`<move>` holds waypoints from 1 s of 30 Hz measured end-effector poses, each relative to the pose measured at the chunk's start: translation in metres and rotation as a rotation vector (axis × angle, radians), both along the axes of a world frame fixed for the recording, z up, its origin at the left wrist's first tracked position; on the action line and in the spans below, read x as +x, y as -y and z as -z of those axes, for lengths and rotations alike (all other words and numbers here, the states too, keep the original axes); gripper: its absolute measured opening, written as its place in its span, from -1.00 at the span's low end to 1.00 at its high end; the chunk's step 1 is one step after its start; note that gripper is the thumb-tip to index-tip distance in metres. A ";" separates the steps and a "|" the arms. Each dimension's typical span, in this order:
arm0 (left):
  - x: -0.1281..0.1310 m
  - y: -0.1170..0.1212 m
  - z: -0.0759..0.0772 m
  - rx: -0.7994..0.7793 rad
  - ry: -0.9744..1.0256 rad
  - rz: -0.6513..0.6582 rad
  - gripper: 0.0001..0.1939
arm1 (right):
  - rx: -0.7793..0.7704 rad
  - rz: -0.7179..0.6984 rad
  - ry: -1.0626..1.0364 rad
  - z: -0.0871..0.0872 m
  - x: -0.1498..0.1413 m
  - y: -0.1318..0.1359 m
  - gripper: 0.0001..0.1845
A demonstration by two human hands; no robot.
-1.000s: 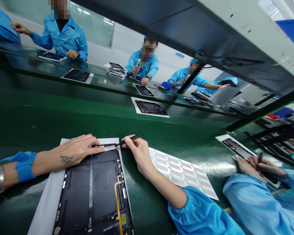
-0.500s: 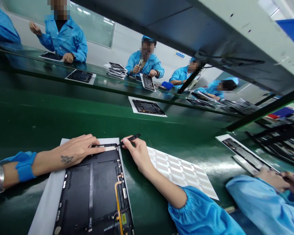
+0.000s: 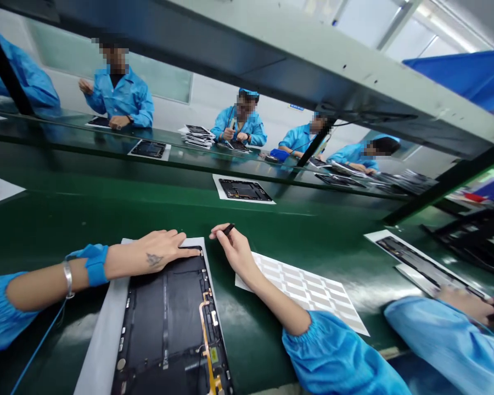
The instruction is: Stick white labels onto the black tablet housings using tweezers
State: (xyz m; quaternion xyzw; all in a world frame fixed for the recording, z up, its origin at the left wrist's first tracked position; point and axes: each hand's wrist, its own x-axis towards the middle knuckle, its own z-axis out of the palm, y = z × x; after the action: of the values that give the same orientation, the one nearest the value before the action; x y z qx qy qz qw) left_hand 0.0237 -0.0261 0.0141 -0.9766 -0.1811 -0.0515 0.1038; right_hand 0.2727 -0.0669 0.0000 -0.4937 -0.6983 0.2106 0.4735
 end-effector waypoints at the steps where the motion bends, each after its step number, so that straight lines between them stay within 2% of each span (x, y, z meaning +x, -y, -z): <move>1: -0.004 -0.002 0.004 -0.043 0.043 -0.002 -0.48 | 0.036 -0.046 0.092 -0.003 0.000 0.000 -0.75; 3: -0.016 -0.007 0.012 -0.180 0.164 -0.006 -0.56 | 0.101 -0.159 0.304 -0.010 -0.005 -0.003 -0.81; 6: -0.033 -0.011 0.021 -0.370 0.378 0.033 -0.59 | 0.124 -0.329 0.583 -0.018 -0.019 -0.014 -0.83; 10: -0.038 -0.008 0.021 -0.413 0.427 0.069 -0.60 | 0.071 -0.437 0.788 -0.025 -0.039 -0.029 -0.84; 12: -0.034 -0.006 0.018 -0.382 0.394 0.080 -0.60 | 0.055 -0.423 0.783 -0.029 -0.043 -0.032 -0.84; 17: -0.024 -0.010 0.013 -0.306 0.306 0.103 -0.63 | 0.010 -0.319 0.568 -0.034 -0.038 -0.027 -0.90; 25: -0.018 -0.016 0.007 -0.397 0.239 0.151 -0.63 | -0.016 -0.291 0.430 -0.023 -0.031 -0.017 -0.88; 30: -0.020 -0.014 0.007 -0.385 0.243 0.144 -0.58 | 0.011 -0.254 0.369 -0.023 -0.030 -0.015 -0.84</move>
State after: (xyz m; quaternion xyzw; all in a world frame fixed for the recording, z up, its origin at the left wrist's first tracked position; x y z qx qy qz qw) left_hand 0.0035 -0.0122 0.0071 -0.9755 -0.1284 -0.1404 -0.1108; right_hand 0.2426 -0.0517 0.0227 -0.4296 -0.8308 0.1707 0.3100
